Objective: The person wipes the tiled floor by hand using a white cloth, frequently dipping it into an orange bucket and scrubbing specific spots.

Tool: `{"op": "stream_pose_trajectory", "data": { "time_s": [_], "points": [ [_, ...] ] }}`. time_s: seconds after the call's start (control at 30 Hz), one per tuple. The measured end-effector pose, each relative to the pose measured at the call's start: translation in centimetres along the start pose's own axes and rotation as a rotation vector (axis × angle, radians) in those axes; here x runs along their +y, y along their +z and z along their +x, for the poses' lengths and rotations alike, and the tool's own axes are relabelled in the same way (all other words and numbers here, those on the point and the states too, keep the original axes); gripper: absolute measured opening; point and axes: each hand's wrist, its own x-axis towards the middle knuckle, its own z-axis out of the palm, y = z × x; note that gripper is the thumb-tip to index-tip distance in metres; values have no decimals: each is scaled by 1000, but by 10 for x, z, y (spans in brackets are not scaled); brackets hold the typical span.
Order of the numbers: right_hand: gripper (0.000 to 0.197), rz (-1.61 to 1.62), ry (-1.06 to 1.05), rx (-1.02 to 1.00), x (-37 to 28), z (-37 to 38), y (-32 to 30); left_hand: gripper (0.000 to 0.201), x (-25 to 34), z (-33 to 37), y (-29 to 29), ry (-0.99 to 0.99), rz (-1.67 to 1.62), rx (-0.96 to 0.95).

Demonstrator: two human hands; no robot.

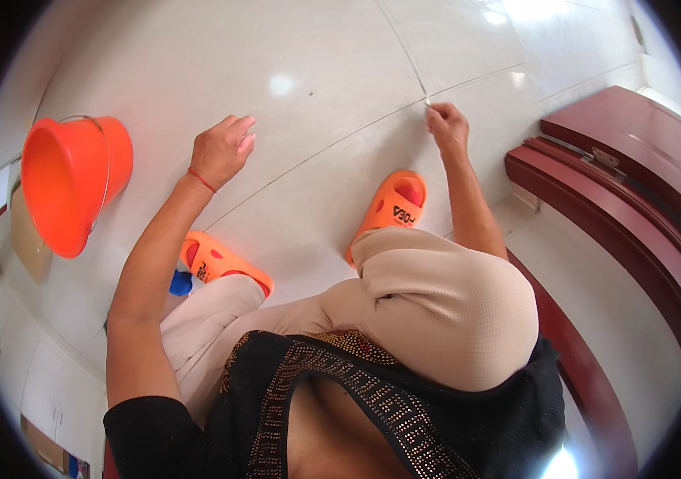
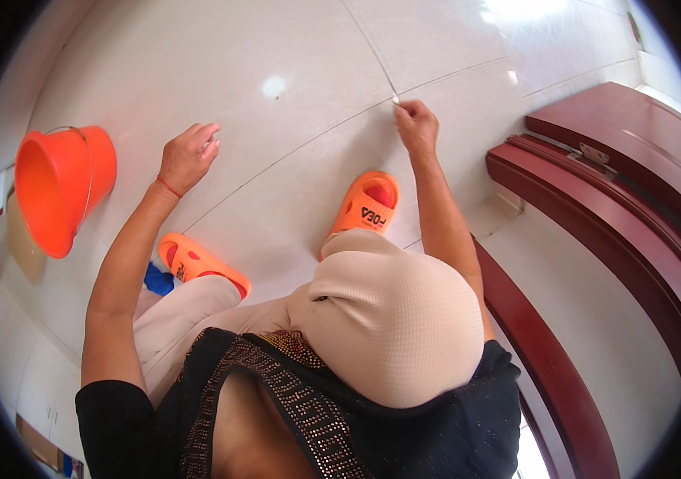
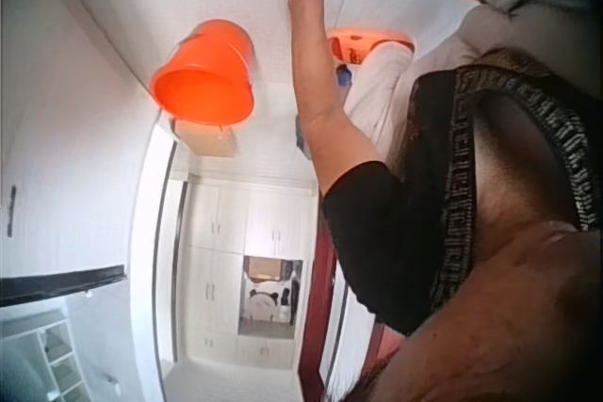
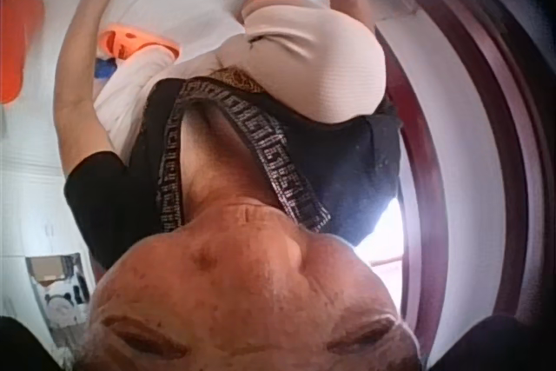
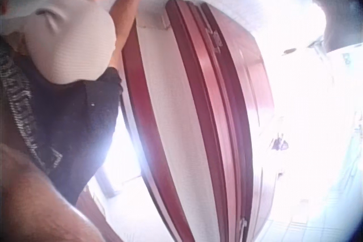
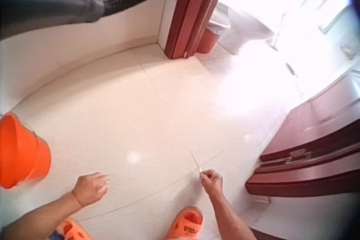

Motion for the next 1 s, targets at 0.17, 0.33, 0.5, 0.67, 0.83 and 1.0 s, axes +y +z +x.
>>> {"op": "stream_pose_trajectory", "data": {
  "time_s": [0.17,0.33,0.5,0.67,0.83,1.0],
  "points": [
    [10,-423,-121,503,66,7,-47,21,4,8,7,6,6,-30],
    [5,-650,-457,207,15,-20,53,21,10,4,17,56,0,-50],
    [4,-293,-551,76,-23,-46,108,21,15,0,8,93,-15,-55],
    [4,-425,-433,406,-6,-1,53,20,1,-5,-3,27,-7,3],
    [13,-670,-442,250,-10,-10,89,21,-3,-9,12,60,-7,-5],
    [3,-312,-617,-7,-61,0,120,22,5,-6,16,56,32,-79]
  ]
}}
